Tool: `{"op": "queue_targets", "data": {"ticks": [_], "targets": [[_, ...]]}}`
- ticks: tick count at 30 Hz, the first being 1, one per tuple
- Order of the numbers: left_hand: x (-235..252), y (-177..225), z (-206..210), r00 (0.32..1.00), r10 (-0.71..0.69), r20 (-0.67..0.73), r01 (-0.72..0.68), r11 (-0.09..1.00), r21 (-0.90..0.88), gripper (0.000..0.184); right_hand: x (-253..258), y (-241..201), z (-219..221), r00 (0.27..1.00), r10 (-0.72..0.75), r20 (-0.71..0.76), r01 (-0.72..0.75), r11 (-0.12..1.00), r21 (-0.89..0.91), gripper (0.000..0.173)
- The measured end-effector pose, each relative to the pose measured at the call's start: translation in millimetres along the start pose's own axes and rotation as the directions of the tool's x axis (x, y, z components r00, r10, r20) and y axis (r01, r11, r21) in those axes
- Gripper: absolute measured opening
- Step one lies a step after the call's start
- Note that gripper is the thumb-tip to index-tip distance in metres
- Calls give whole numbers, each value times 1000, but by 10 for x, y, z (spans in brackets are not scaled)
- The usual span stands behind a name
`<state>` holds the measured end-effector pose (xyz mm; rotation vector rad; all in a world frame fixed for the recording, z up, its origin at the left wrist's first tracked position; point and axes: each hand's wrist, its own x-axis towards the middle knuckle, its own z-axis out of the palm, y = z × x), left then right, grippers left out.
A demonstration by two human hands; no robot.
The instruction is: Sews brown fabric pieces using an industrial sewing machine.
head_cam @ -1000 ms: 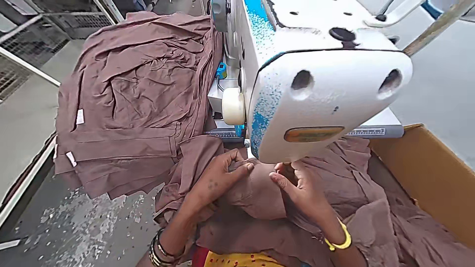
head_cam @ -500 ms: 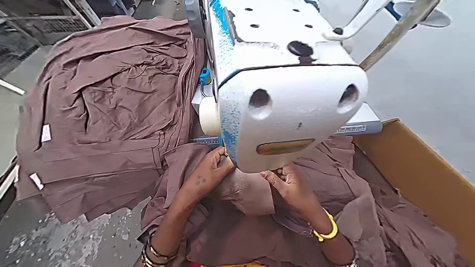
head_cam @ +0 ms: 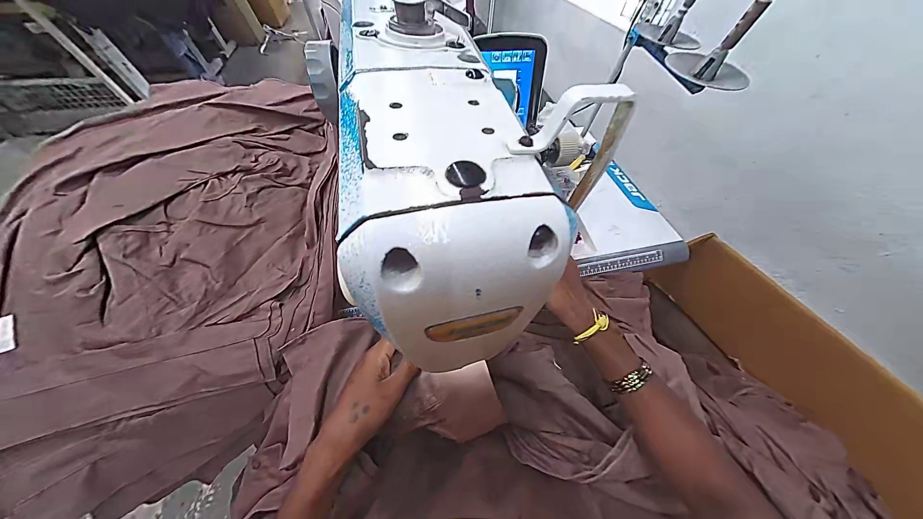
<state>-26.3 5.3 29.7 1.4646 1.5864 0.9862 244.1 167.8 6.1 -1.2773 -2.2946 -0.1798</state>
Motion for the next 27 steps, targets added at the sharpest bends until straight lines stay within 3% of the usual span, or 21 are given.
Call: {"op": "queue_targets", "data": {"ticks": [5,8,15,18,23,25,27], "targets": [[-48,296,18,991,-133,5,133,991,3,24,14,23,103,993,-52,-109,48,998,-41,23],[-5,64,11,995,-101,20,101,995,-20,35,-3,94,186,995,-39,-89,35,998,-48,20],[-22,-63,24,998,-67,4,67,993,-94,26,34,124,247,994,-81,-72,71,990,-126,25],[-1,-124,47,1000,-12,-5,11,996,-89,23,22,135,216,991,-74,-113,69,996,-51,17],[-11,-102,67,994,88,-63,-80,989,123,26,-20,154,-2,996,57,-72,-27,934,357,18],[-171,-45,107,965,242,-98,-207,937,282,32,-39,-43,-215,989,128,-68,-87,898,431,16],[-422,5,114,915,398,68,-396,852,343,38,-122,-318,-392,987,50,-154,12,928,373,17]]}}
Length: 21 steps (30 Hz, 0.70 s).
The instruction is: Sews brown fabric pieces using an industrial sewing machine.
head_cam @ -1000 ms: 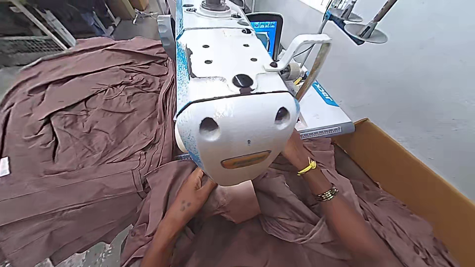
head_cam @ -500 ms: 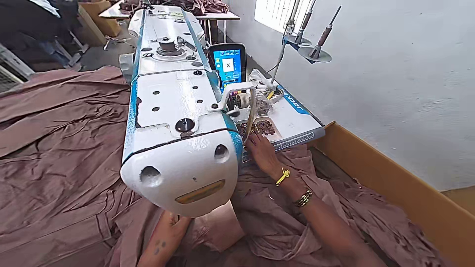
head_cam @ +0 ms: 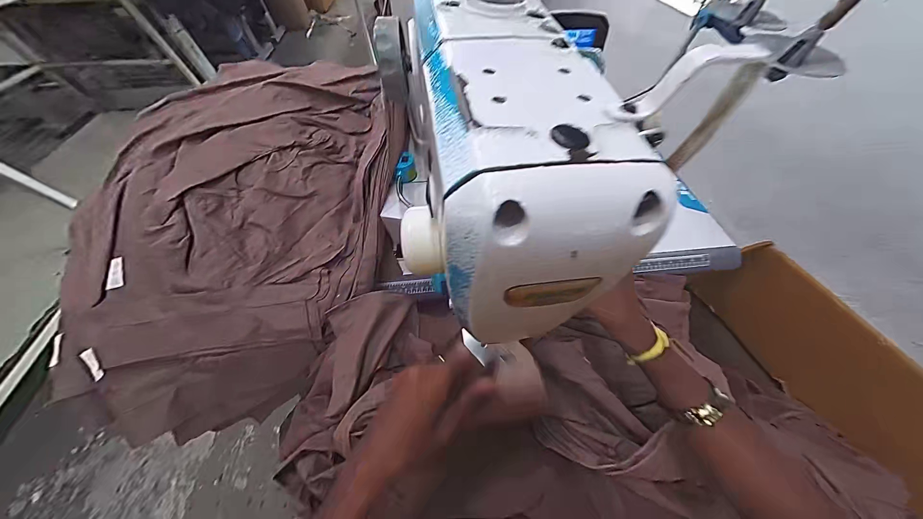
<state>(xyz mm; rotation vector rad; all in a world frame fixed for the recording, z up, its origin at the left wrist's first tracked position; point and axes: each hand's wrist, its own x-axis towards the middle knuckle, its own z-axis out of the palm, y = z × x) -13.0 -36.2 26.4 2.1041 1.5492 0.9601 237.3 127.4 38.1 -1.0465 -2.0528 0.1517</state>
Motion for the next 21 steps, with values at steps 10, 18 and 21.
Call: {"op": "queue_targets", "data": {"ticks": [10,18,21], "targets": [[-245,-12,56,998,-14,63,19,997,-78,31,-258,-752,192,931,-364,13,364,931,-33,17],[-159,-113,-45,983,-174,62,184,889,-420,21,-253,-699,305,941,193,278,-325,750,576,27],[-136,-109,-52,976,-208,69,216,862,-458,21,-221,-712,287,923,208,324,-368,728,578,23]]}}
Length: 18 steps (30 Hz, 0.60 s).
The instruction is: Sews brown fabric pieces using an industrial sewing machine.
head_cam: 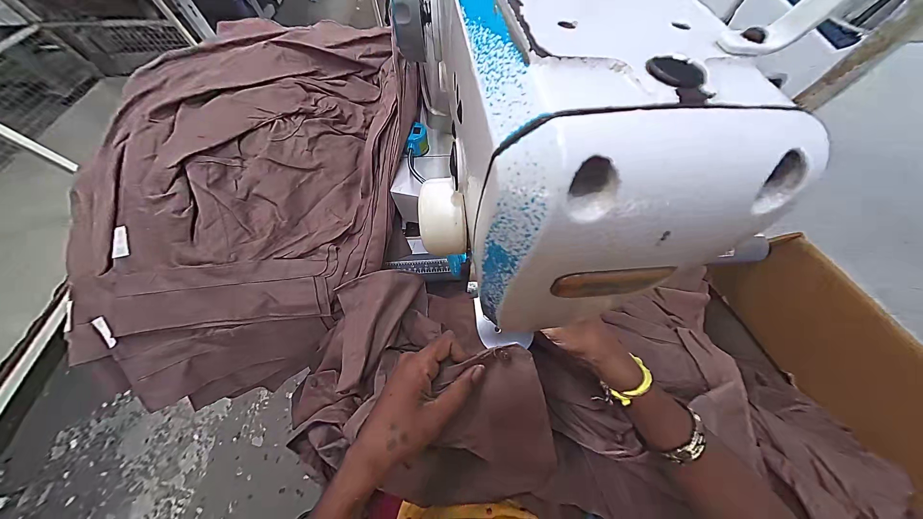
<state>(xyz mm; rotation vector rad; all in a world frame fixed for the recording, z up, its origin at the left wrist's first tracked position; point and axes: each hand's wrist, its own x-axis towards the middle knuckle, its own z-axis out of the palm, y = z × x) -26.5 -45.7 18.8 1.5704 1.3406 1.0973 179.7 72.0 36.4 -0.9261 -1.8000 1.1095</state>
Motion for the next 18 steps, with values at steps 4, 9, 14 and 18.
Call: {"op": "queue_targets", "data": {"ticks": [4,9,14,18], "targets": [[61,41,27,997,-73,-36,71,996,-47,16,5,-48,-88,995,39,87,-32,996,-80,22],[119,164,-75,971,-229,-68,216,963,-159,8,-355,-49,-149,895,-440,76,443,853,-274,37],[458,137,-140,963,-266,-38,260,958,-121,7,-583,235,-41,759,-634,150,625,644,-441,37],[685,255,-173,965,-254,-62,253,967,-27,3,-571,272,-27,781,-613,119,578,637,-510,38]]}}
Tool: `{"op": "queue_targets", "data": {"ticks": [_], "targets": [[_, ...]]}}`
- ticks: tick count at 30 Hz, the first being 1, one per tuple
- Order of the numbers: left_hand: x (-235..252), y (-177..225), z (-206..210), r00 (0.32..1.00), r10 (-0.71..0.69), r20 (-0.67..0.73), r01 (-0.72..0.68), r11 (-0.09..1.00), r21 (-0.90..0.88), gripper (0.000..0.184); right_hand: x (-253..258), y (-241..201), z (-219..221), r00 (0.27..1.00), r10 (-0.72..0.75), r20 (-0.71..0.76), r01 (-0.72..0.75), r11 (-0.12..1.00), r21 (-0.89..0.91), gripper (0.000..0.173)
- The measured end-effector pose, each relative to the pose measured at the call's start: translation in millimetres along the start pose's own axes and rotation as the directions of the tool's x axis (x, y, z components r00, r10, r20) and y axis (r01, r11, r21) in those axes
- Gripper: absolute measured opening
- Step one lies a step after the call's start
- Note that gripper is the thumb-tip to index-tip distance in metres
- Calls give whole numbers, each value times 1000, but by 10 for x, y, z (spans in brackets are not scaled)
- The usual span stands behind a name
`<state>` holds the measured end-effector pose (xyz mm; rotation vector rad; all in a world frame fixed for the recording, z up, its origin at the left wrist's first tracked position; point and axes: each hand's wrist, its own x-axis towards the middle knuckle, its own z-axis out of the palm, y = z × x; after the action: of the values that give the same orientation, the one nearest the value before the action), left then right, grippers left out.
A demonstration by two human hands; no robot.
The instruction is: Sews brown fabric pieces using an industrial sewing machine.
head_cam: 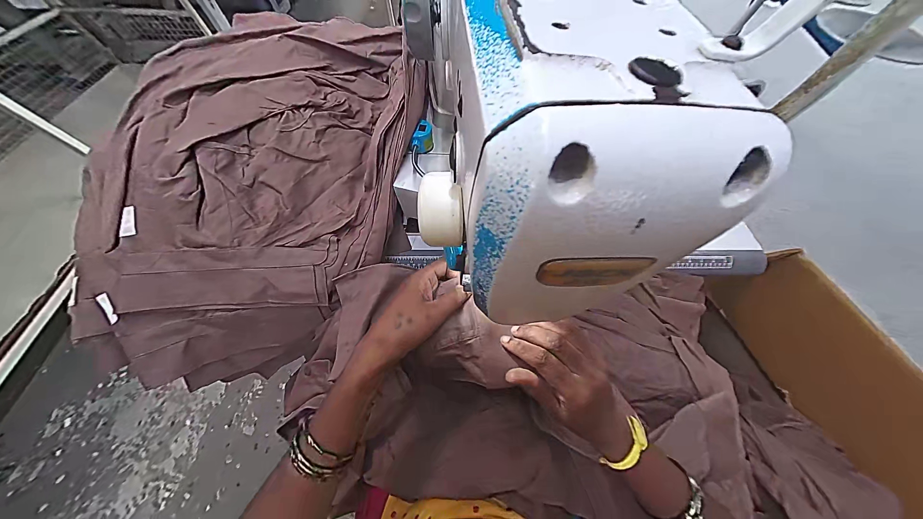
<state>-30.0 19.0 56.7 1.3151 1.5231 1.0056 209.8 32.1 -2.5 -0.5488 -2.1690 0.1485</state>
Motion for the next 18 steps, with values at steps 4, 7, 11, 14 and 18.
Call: {"op": "queue_targets", "data": {"ticks": [4,7,11,14,18], "targets": [[50,82,-21,999,22,42,-20,999,-37,14,-33,-19,59,999,22,-23,-22,1000,-20,38],[34,-3,-93,998,27,49,-24,998,-65,9,-49,7,25,998,61,-12,-60,998,35,44],[33,-401,-424,990,55,133,-30,982,-186,26,3,544,-418,950,306,-58,-311,934,-177,34],[-61,-631,-525,969,21,246,49,960,-276,28,0,1186,-786,830,550,-98,-532,724,-439,27],[-97,-846,-473,942,50,331,58,950,-307,18,40,1543,-810,804,593,-47,-520,662,-539,34]]}}
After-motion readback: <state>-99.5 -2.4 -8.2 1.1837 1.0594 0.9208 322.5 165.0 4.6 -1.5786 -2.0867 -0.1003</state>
